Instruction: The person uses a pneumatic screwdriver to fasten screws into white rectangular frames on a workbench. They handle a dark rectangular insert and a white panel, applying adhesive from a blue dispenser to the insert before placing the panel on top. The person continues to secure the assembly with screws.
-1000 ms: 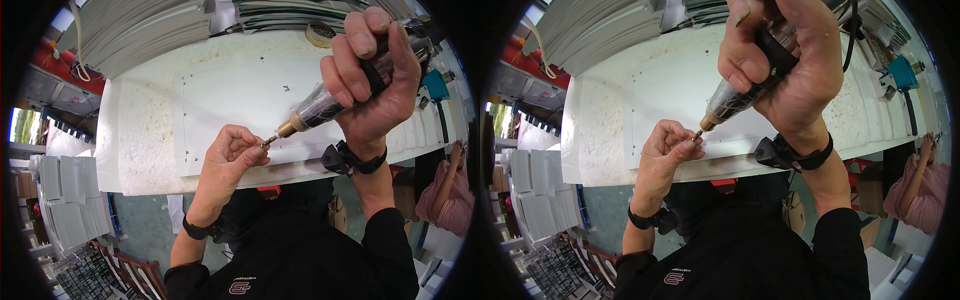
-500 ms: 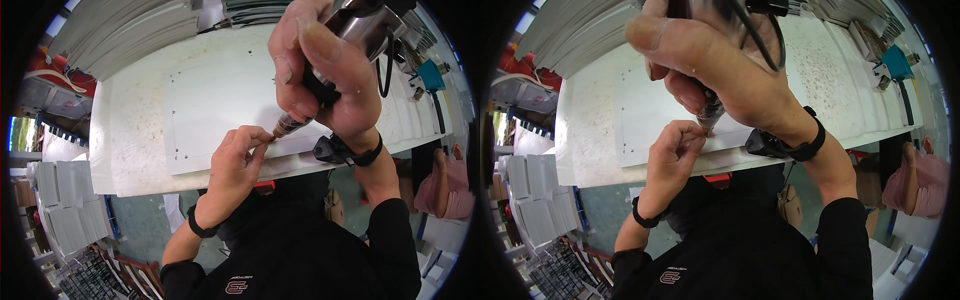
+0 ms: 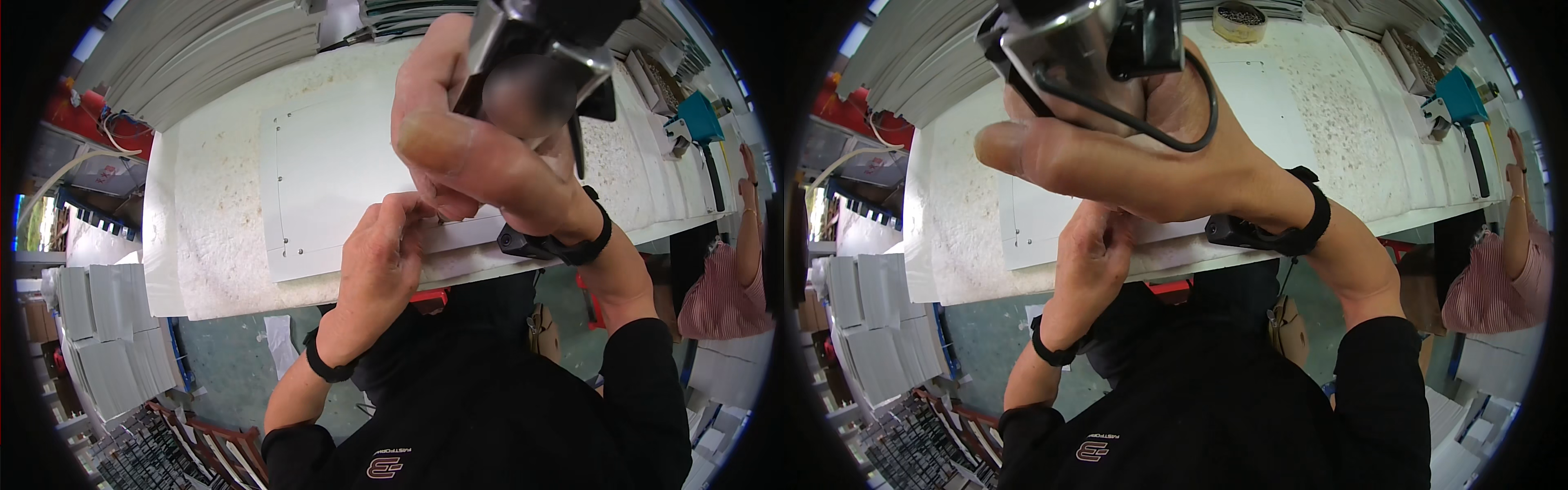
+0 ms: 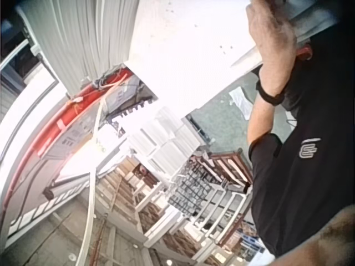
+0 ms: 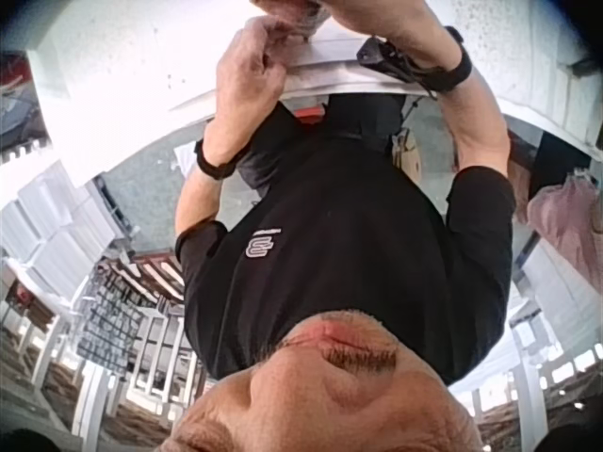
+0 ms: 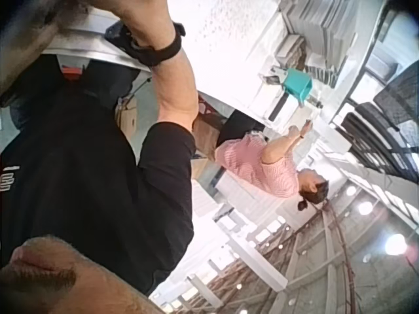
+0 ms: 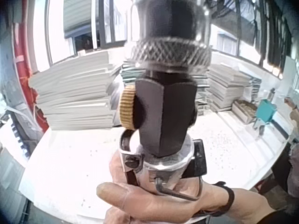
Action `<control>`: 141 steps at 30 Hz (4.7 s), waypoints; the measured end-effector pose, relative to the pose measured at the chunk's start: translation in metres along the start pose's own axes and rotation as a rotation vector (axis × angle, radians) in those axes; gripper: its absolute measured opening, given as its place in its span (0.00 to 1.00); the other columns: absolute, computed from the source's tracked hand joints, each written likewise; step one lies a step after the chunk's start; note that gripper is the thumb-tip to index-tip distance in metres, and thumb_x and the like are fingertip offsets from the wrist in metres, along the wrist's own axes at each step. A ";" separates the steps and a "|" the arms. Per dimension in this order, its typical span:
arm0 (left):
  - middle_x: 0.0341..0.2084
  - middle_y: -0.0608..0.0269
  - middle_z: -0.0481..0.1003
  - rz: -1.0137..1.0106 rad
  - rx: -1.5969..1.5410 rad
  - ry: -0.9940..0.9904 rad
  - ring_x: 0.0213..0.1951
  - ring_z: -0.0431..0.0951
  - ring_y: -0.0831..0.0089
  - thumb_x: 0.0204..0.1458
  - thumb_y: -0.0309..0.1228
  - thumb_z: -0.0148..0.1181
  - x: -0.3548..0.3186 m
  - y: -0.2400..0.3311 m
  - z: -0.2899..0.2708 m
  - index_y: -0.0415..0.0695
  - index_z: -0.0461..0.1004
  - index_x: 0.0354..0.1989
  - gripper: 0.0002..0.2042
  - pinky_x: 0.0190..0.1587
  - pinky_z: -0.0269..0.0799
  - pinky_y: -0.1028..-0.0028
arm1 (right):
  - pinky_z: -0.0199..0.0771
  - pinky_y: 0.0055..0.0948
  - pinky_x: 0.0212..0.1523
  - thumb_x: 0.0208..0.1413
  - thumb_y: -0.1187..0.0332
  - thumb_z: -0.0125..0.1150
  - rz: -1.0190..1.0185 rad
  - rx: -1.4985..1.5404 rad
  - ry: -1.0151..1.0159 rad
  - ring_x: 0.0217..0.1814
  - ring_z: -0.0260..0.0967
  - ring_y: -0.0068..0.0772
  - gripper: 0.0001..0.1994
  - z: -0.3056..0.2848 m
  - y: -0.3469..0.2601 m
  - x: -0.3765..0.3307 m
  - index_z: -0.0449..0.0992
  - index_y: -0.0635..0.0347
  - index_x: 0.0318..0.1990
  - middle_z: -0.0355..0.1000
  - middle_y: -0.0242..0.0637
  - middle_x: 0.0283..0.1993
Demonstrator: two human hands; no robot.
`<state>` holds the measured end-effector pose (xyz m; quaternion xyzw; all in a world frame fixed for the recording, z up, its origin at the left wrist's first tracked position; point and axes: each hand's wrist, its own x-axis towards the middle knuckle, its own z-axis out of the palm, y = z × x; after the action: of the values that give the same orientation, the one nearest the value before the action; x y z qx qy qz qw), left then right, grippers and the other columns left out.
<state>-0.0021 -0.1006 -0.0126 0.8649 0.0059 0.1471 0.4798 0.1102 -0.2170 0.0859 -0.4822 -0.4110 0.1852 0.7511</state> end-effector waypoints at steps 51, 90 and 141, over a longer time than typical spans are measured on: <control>0.33 0.66 0.77 -0.298 -0.388 -0.169 0.38 0.78 0.80 0.60 0.24 0.62 0.100 0.000 -0.017 0.40 0.72 0.40 0.05 0.41 0.78 0.76 | 0.64 0.23 0.13 0.73 0.54 0.49 -0.406 0.122 0.289 0.12 0.58 0.19 0.18 -0.101 -0.044 0.026 0.64 0.58 0.35 0.65 0.33 0.26; 0.46 0.60 0.81 -0.087 0.013 -0.161 0.51 0.79 0.76 0.61 0.22 0.57 0.170 -0.035 -0.036 0.40 0.73 0.48 0.08 0.53 0.72 0.74 | 0.63 0.21 0.16 0.68 0.63 0.61 -0.274 -0.115 0.079 0.16 0.61 0.12 0.11 -0.081 0.015 0.123 0.74 0.53 0.31 0.65 0.21 0.18; 0.31 0.57 0.77 0.351 0.629 -0.229 0.36 0.77 0.56 0.56 0.24 0.63 0.133 0.005 0.020 0.42 0.76 0.38 0.04 0.40 0.73 0.63 | 0.63 0.19 0.17 0.70 0.54 0.56 -0.241 -0.133 0.286 0.15 0.60 0.16 0.18 -0.138 -0.075 0.012 0.68 0.58 0.33 0.63 0.27 0.22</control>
<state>0.1301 -0.0998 0.0147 0.9687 -0.1511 0.1203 0.1560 0.2178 -0.3229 0.1299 -0.4996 -0.3663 -0.0041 0.7850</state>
